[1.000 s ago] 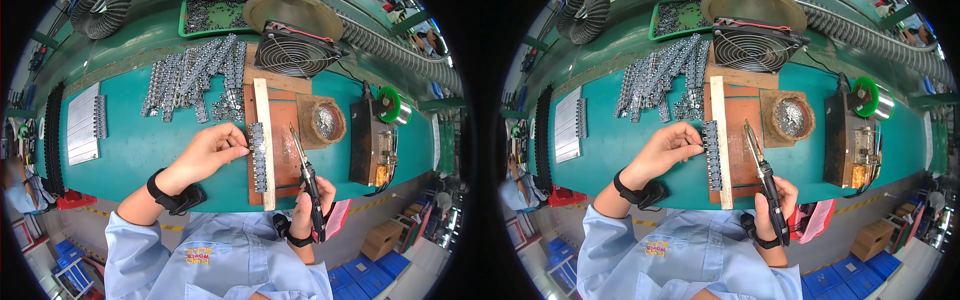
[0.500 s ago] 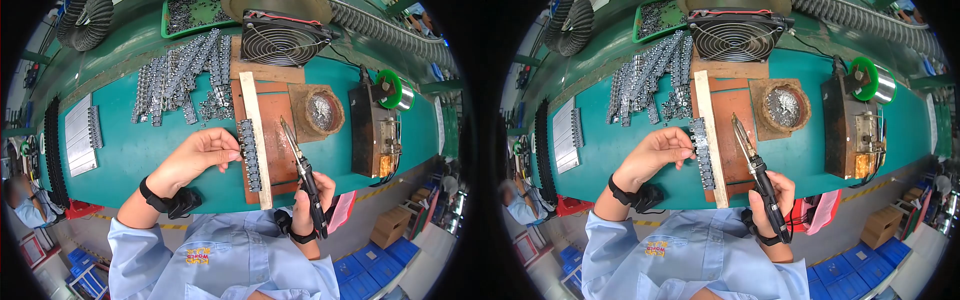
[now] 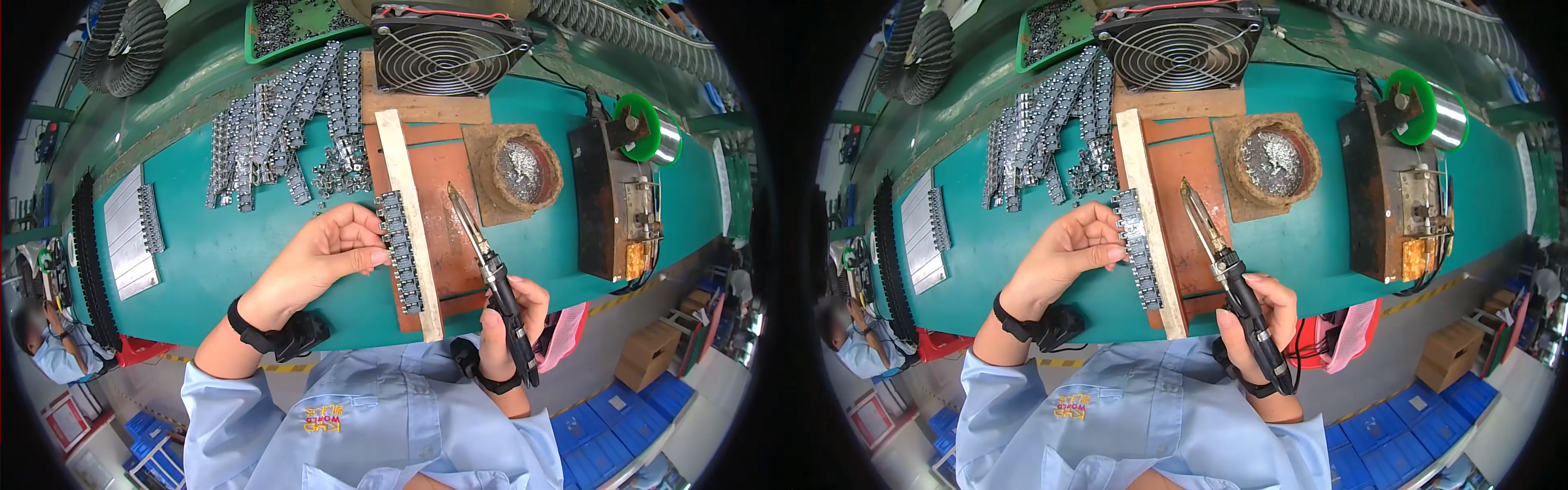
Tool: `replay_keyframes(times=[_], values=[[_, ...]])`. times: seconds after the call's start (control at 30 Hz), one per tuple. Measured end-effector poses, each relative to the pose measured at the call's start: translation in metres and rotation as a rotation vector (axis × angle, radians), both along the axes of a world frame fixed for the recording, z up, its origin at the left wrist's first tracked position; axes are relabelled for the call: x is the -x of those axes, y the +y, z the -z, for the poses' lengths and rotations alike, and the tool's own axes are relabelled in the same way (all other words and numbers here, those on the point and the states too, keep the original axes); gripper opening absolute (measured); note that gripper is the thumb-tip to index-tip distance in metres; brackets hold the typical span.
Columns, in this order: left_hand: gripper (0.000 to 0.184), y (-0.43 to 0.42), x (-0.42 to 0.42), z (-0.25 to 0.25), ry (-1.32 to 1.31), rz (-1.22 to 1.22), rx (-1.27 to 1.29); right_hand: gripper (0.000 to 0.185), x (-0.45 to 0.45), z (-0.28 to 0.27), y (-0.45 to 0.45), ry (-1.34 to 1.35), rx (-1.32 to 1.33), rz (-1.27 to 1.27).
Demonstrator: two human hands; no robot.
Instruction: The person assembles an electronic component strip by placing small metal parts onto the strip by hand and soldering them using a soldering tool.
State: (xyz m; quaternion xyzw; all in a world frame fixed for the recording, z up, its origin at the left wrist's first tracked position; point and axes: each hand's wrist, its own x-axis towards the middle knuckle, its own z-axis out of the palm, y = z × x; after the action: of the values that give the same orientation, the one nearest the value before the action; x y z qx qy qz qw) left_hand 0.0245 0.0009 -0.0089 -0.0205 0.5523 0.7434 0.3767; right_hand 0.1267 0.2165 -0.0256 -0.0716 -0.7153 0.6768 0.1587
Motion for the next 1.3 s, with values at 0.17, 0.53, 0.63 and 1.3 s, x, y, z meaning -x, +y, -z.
replay_keyframes(times=[0.17,0.53,0.63,1.3], values=[[0.014,-0.001,0.001,-0.001,0.010,0.080,0.036,0.047,0.000,-0.001,-0.001,-0.004,0.004,0.002],[0.018,-0.002,0.000,-0.003,0.049,0.157,0.059,0.046,-0.001,0.000,-0.001,-0.011,-0.029,0.016],[0.017,0.000,0.000,-0.003,0.037,0.138,0.066,0.046,-0.002,0.000,0.000,-0.020,-0.037,0.013],[0.016,-0.002,0.001,0.003,0.021,0.133,0.036,0.040,-0.016,0.000,0.011,0.201,0.083,-0.140]])
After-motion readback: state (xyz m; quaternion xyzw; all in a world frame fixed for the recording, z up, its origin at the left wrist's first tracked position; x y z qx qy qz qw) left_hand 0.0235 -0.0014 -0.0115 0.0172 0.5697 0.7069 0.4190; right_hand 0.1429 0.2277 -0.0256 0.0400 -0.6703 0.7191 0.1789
